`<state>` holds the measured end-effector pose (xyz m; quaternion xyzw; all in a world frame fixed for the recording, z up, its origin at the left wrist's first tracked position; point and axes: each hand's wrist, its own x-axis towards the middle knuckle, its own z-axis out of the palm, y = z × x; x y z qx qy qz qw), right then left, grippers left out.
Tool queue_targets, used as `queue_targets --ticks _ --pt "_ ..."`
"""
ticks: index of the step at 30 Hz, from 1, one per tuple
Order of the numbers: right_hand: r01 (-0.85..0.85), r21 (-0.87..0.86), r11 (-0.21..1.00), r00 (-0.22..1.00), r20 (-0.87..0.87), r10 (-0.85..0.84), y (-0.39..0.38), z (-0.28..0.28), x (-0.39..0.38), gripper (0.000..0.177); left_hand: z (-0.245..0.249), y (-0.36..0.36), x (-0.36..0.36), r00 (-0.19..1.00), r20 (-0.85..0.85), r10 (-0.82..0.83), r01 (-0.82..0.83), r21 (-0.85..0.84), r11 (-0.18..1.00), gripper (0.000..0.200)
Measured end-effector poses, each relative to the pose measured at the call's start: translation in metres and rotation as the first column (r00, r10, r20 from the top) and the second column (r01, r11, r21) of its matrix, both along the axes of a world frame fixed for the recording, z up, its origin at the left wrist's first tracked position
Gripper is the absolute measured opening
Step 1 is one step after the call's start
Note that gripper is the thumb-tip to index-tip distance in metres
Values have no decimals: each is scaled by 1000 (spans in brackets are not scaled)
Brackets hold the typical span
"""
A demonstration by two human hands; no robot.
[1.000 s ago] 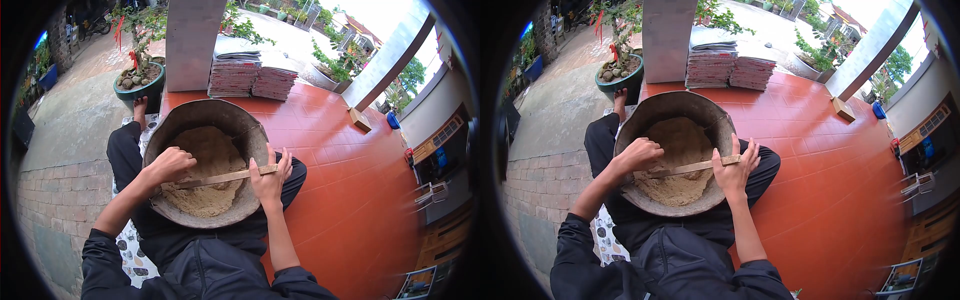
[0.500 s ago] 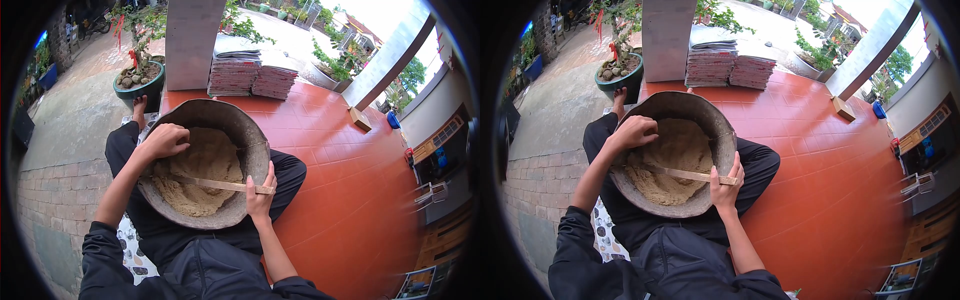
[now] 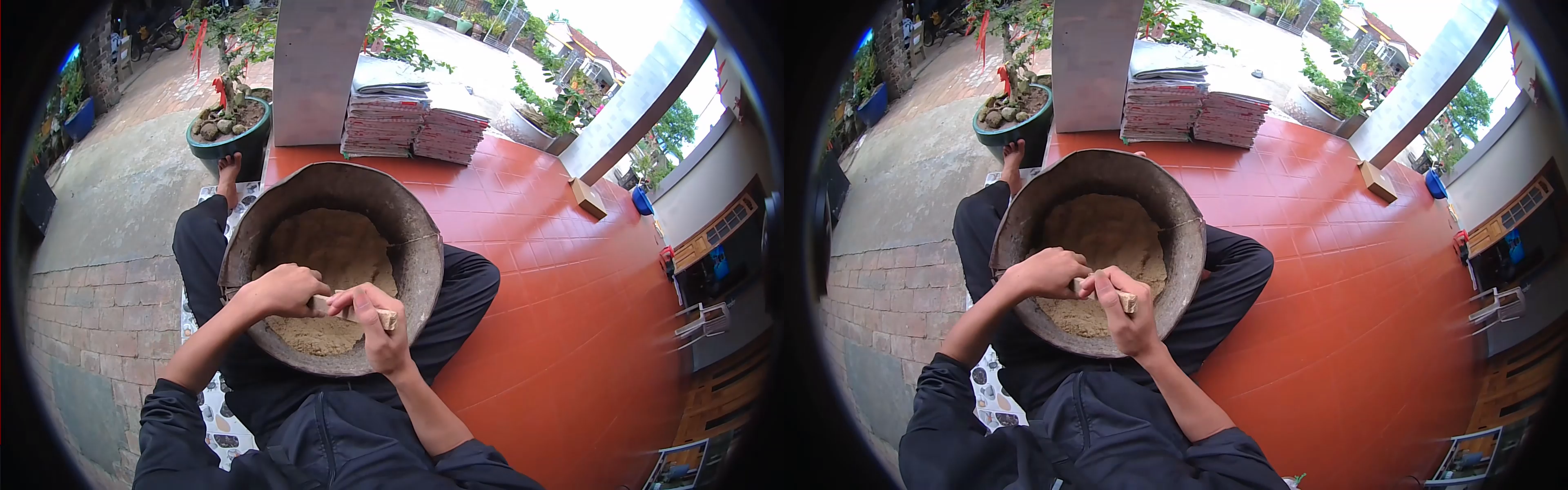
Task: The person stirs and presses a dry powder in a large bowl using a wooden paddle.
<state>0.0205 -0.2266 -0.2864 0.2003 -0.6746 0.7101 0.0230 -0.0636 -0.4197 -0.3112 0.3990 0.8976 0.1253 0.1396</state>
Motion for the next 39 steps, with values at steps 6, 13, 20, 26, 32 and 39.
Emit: queue_targets --ticks 6,13,20,26,32,39 --pt "-97 -214 972 995 7 101 -30 19 -7 38 14 -12 17 940 -301 163 -175 -14 984 31" --pt "0 -319 948 993 111 37 -34 9 -9 40 -17 0 31 875 -324 361 -338 125 933 20" --pt "71 -112 991 988 148 -54 -28 27 11 40 -22 10 40 968 -154 197 -172 160 972 31" --pt "70 95 993 994 -95 -61 -44 36 25 27 -30 3 42 990 131 46 -93 380 920 26" --pt "70 -107 992 995 -60 -77 -35 40 23 33 -9 4 38 929 -298 219 -57 470 881 23" --pt "88 -500 861 996 35 -82 -49 -17 -23 35 -28 -3 36 776 -342 529 -435 316 843 18"
